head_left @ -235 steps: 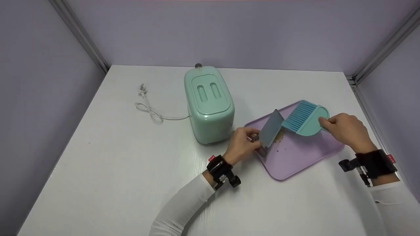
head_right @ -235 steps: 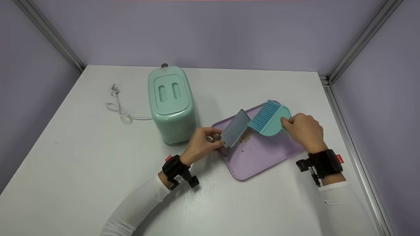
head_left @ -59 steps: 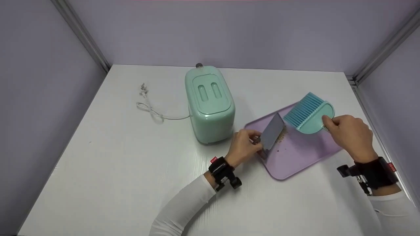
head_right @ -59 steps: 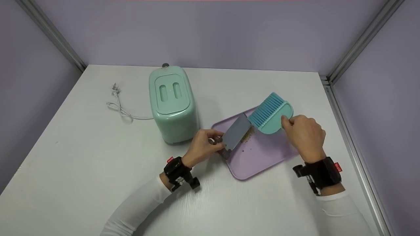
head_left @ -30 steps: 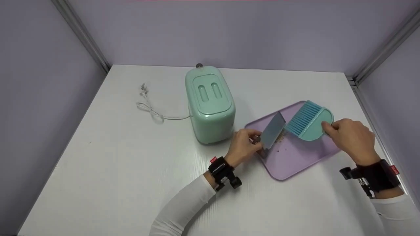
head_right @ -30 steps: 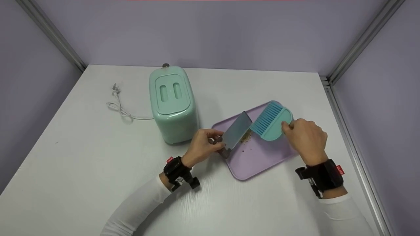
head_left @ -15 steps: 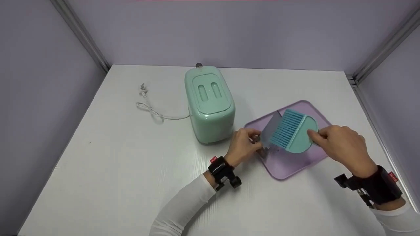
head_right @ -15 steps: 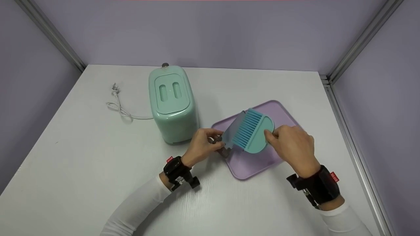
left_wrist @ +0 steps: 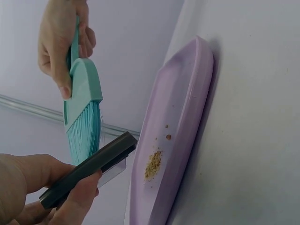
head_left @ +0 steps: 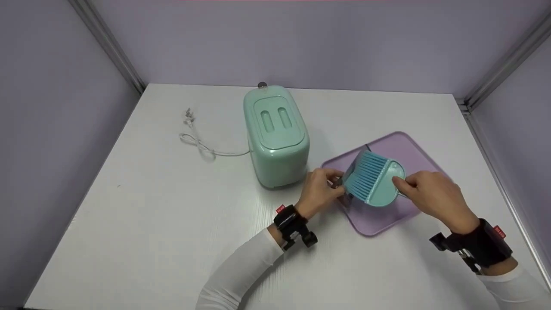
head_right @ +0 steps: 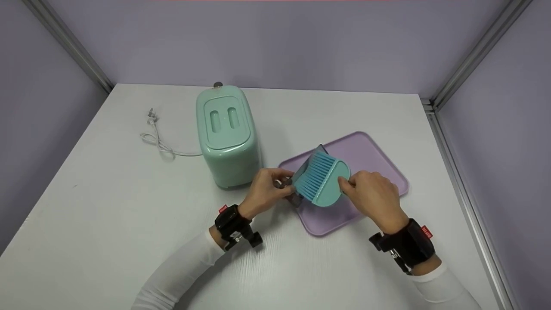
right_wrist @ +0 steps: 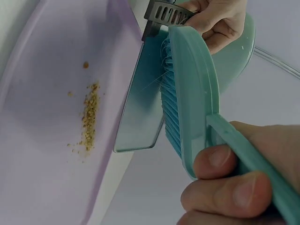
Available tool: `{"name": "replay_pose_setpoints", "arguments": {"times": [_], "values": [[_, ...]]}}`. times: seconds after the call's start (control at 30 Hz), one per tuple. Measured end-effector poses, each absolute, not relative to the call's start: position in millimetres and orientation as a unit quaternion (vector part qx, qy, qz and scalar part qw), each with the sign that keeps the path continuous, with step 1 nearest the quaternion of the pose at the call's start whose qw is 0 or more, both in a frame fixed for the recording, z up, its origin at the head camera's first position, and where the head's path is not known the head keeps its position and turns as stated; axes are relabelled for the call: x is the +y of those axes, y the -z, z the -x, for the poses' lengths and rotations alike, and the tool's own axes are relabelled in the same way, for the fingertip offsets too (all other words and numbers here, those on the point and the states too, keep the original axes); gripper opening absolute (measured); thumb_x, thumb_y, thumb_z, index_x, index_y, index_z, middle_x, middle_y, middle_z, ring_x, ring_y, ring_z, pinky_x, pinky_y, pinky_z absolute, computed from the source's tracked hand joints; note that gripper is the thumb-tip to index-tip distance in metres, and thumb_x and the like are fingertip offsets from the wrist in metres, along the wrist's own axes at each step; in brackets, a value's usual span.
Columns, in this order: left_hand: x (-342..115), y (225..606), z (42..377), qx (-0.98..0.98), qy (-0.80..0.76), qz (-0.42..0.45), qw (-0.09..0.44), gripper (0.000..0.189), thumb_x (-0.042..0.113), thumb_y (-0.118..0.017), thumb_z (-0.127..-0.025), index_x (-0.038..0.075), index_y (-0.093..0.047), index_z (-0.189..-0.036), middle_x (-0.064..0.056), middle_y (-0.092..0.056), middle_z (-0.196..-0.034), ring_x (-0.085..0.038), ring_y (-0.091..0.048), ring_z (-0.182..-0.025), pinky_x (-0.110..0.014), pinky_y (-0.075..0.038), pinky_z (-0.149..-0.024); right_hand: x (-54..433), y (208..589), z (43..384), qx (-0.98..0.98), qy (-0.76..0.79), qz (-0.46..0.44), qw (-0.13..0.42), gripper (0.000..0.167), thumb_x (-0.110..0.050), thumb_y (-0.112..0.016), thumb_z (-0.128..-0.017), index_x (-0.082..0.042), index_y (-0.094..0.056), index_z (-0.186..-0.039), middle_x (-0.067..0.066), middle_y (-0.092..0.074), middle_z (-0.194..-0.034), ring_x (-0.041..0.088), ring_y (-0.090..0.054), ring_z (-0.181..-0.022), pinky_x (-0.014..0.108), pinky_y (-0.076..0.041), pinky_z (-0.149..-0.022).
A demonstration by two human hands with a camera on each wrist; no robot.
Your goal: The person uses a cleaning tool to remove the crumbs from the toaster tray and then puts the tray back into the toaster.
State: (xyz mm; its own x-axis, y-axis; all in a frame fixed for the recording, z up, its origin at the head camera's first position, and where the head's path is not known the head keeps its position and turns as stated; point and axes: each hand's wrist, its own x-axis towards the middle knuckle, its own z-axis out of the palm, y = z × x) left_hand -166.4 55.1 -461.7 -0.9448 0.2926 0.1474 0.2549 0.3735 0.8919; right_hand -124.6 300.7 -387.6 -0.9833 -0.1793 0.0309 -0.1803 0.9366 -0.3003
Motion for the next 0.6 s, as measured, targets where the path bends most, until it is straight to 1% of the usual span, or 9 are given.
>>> {"name": "replay_pose_setpoints", "arguments": {"times": [0.1, 0.27, 0.5, 0.6], "values": [[55, 462, 167, 0.826, -0.538, -0.168, 0.016, 0.028, 0.007, -0.069, -0.069, 0.009, -0.067, -0.097, 0.010, -0.060, -0.072, -0.001, -0.055, -0.066, -0.016, -0.044, -0.054, 305, 388, 126, -0.985, -0.153, -0.079, -0.014, 0.054, -0.054, -0.043, -0.085, -0.018, -0.036, -0.046, -0.008, -0.024, -0.047, 0.011, -0.026, -0.043, 0.024, -0.012, -0.037], [54, 462, 167, 0.824, -0.541, -0.169, 0.017, 0.027, 0.006, -0.069, -0.069, 0.009, -0.067, -0.096, 0.011, -0.060, -0.071, -0.001, -0.055, -0.065, -0.017, -0.044, -0.054, 312, 391, 128, -0.986, -0.145, -0.066, -0.044, 0.054, -0.056, -0.042, -0.085, -0.018, -0.041, -0.047, -0.007, -0.028, -0.047, 0.012, -0.029, -0.043, 0.024, -0.015, -0.036], [55, 462, 166, 0.825, -0.538, -0.170, 0.021, 0.028, 0.006, -0.069, -0.069, 0.009, -0.067, -0.097, 0.011, -0.060, -0.071, -0.001, -0.055, -0.064, -0.017, -0.045, -0.054, 321, 393, 133, -0.990, -0.121, -0.068, -0.030, 0.052, -0.053, -0.042, -0.086, -0.018, -0.051, -0.048, -0.006, -0.031, -0.046, 0.012, -0.030, -0.042, 0.024, -0.016, -0.035], [55, 461, 166, 0.827, -0.535, -0.170, 0.021, 0.027, 0.006, -0.069, -0.070, 0.009, -0.067, -0.097, 0.011, -0.060, -0.071, -0.001, -0.055, -0.062, -0.016, -0.045, -0.053, 324, 395, 135, -0.991, -0.116, -0.055, -0.025, 0.053, -0.053, -0.043, -0.086, -0.018, -0.051, -0.047, -0.005, -0.031, -0.045, 0.012, -0.030, -0.042, 0.024, -0.016, -0.035]]}}
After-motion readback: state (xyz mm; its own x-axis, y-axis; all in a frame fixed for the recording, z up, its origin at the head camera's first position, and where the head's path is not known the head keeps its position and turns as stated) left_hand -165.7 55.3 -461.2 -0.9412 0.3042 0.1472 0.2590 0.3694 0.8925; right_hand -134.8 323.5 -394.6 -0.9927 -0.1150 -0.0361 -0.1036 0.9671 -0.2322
